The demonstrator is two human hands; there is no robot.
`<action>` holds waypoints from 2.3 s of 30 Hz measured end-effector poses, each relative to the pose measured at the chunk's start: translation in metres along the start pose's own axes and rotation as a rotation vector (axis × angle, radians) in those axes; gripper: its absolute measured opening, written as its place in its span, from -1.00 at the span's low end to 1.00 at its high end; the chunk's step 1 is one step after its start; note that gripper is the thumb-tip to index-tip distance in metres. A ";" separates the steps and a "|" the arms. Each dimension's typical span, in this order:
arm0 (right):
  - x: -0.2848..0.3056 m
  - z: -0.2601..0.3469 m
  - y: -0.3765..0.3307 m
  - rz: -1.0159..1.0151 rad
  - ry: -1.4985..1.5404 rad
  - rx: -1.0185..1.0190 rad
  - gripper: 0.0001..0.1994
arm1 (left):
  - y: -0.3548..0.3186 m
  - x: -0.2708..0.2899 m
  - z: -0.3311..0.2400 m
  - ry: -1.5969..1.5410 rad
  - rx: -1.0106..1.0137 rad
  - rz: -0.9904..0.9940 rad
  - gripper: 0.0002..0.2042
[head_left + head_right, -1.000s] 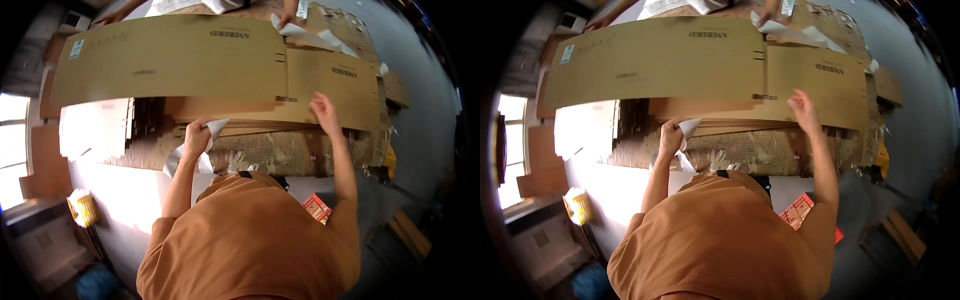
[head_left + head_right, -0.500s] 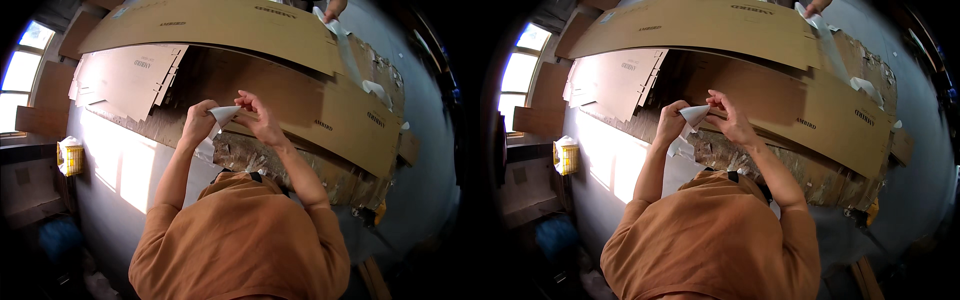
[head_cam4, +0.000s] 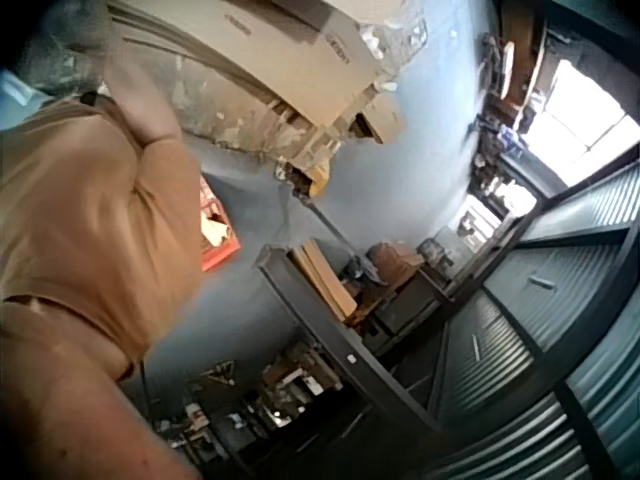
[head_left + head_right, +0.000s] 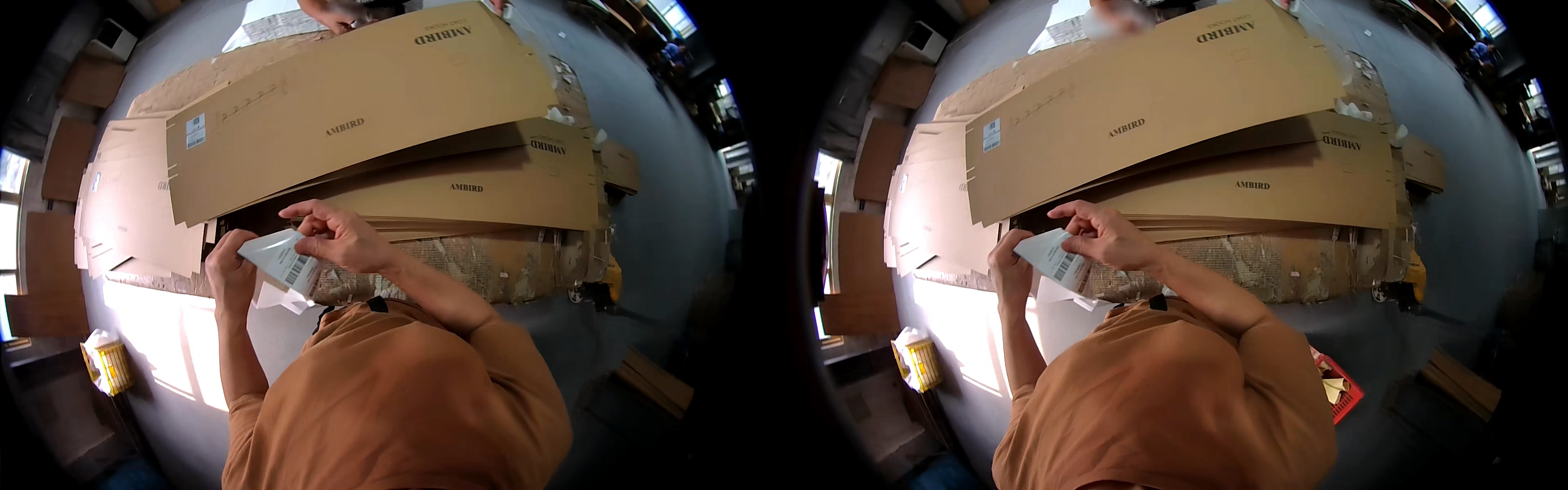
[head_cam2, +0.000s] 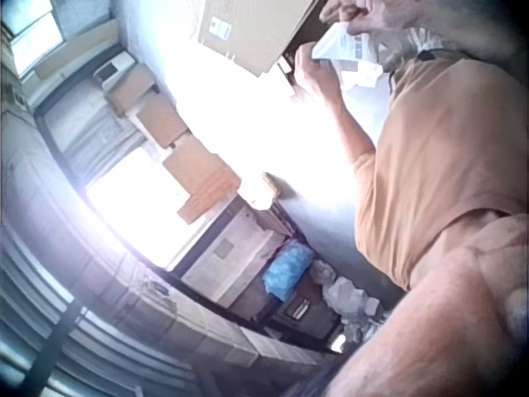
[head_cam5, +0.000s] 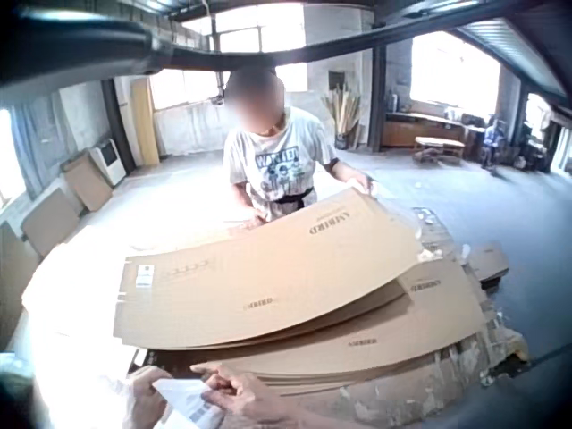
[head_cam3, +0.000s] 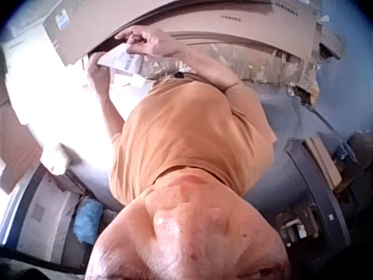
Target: The person repeatedly peels shipping labels from a roll and sticks them onto flat cardboard pieces on a table. A coworker performs the same task across the table. The labeled cardboard pieces are stacked as they are completed.
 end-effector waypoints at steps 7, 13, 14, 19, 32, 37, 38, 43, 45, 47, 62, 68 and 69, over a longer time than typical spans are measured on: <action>-0.057 0.062 0.011 0.225 -0.086 0.232 -0.55 | -0.011 0.077 -0.048 0.268 -0.269 -0.298 -0.83; -0.125 0.181 0.010 0.328 0.139 0.837 -0.70 | -0.051 0.140 -0.081 -0.899 0.010 -0.548 -0.70; -0.124 0.182 0.008 0.324 0.074 0.850 -0.70 | -0.050 0.134 -0.081 -1.036 -0.080 -0.523 -0.69; -0.108 0.144 0.002 0.318 0.000 0.603 -0.57 | -0.044 0.145 -0.065 -0.718 -0.337 -0.367 -0.55; 0.006 0.019 -0.026 -0.189 -0.114 -0.058 -0.52 | -0.010 -0.062 -0.009 -0.827 0.123 0.160 -0.83; 0.020 0.015 -0.029 -0.247 -0.227 -0.085 -0.64 | -0.005 -0.088 0.004 -0.780 0.186 0.250 -0.85; 0.023 0.012 -0.029 -0.251 -0.243 -0.083 -0.67 | -0.003 -0.089 0.005 -0.730 0.170 0.260 -0.86; 0.033 0.005 -0.024 -0.301 -0.453 -0.053 -0.80 | 0.007 -0.094 0.009 -0.557 0.146 0.311 -0.90; 0.033 0.006 -0.021 -0.332 -0.581 0.013 -0.83 | 0.014 -0.098 0.013 -0.464 0.097 0.309 -0.93; 0.034 0.008 -0.015 -0.357 -0.705 0.098 -0.87 | 0.018 -0.102 0.018 -0.374 0.106 0.332 -0.90; 0.221 -0.056 0.090 -0.697 -0.365 -0.209 -0.91 | 0.060 -0.207 0.103 -0.252 0.186 0.341 -0.81; 0.246 -0.111 0.164 -0.697 -0.401 -0.277 -0.91 | 0.062 -0.218 0.117 -0.275 0.278 0.351 -0.82; 0.252 -0.122 0.171 -0.716 -0.397 -0.299 -0.90 | 0.062 -0.220 0.117 -0.275 0.283 0.353 -0.82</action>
Point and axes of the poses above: each hand's wrist, its own y-axis towards the middle knuckle, its own x-axis out of the back of the hand, z = x × y, the point moved 2 cm from there along y, towards the middle knuckle, and after that the axes turned 1 degree about x, right-handed, at the moved point
